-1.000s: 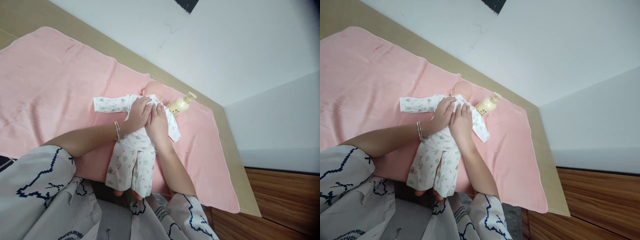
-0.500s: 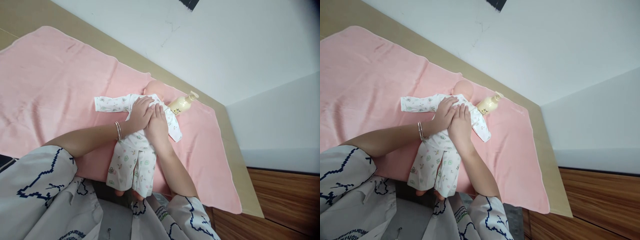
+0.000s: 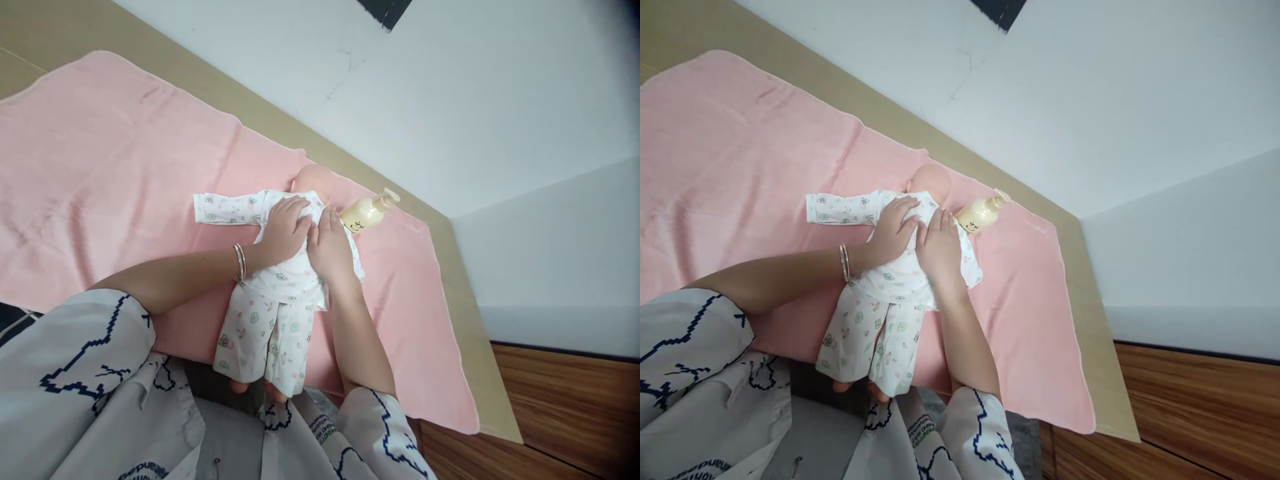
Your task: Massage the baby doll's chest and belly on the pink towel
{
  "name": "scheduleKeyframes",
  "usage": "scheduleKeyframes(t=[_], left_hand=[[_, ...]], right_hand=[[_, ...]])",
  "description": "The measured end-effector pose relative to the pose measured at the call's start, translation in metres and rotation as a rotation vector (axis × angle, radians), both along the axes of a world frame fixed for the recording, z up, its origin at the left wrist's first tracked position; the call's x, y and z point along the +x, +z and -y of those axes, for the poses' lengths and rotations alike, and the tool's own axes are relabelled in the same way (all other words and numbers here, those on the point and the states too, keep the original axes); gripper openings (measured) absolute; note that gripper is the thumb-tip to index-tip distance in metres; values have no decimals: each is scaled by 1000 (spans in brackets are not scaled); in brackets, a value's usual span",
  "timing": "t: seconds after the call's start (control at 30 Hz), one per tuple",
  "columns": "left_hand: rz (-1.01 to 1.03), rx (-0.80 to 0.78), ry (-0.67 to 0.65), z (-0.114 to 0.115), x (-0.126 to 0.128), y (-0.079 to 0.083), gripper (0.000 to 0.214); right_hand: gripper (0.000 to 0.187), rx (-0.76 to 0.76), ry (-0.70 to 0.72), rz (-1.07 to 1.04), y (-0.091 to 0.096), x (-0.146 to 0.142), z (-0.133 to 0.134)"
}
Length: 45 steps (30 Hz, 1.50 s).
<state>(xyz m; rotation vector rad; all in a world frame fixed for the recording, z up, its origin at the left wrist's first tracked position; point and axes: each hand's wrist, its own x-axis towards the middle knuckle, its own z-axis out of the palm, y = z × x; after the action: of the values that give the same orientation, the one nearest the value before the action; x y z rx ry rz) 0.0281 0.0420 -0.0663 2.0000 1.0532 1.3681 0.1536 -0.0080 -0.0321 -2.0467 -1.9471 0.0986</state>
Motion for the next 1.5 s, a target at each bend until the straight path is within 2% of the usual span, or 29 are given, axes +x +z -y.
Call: scheduleKeyframes(t=[0.1,0.2,0.33,0.53,0.7,0.83,0.9,1.0,1.13,1.23,1.37,1.43,1.5], left_hand=[[26,-34,22,-3,0,0,32],[-51,25,40,-3,1,0,33],[-198,77,50,4,3,0,37],[-321,28,69,14,2,-1,47],[-339,0,48,-2,-2,0,50],[-419,-17,34,-16,-8,9,48],[-478,-23,38,-11,-9,15,51],[-584,-16,44,9,-8,23,55],[-652,18,26,24,-5,27,57],[-643,-2,14,8,-8,25,57],[-631,-32,5,-23,-14,23,49],[-645,-22,34,-24,-14,23,49],[-674,6,68,-12,-12,26,52]], right_hand=[[69,-79,78,91,8,-16,16],[65,-92,116,36,13,-21,17],[62,-1,58,-112,10,-10,4],[62,121,-48,-156,0,6,-10],[64,62,-38,-40,4,-2,-4],[64,68,-67,63,7,-17,10],[63,55,-81,58,9,-17,10],[61,28,-48,-32,9,-4,0],[57,43,-57,-99,8,11,-13],[57,76,-123,4,7,-1,-5],[56,83,-125,125,11,-28,15],[55,68,-115,113,14,-29,16],[52,45,-93,49,15,-19,10]])
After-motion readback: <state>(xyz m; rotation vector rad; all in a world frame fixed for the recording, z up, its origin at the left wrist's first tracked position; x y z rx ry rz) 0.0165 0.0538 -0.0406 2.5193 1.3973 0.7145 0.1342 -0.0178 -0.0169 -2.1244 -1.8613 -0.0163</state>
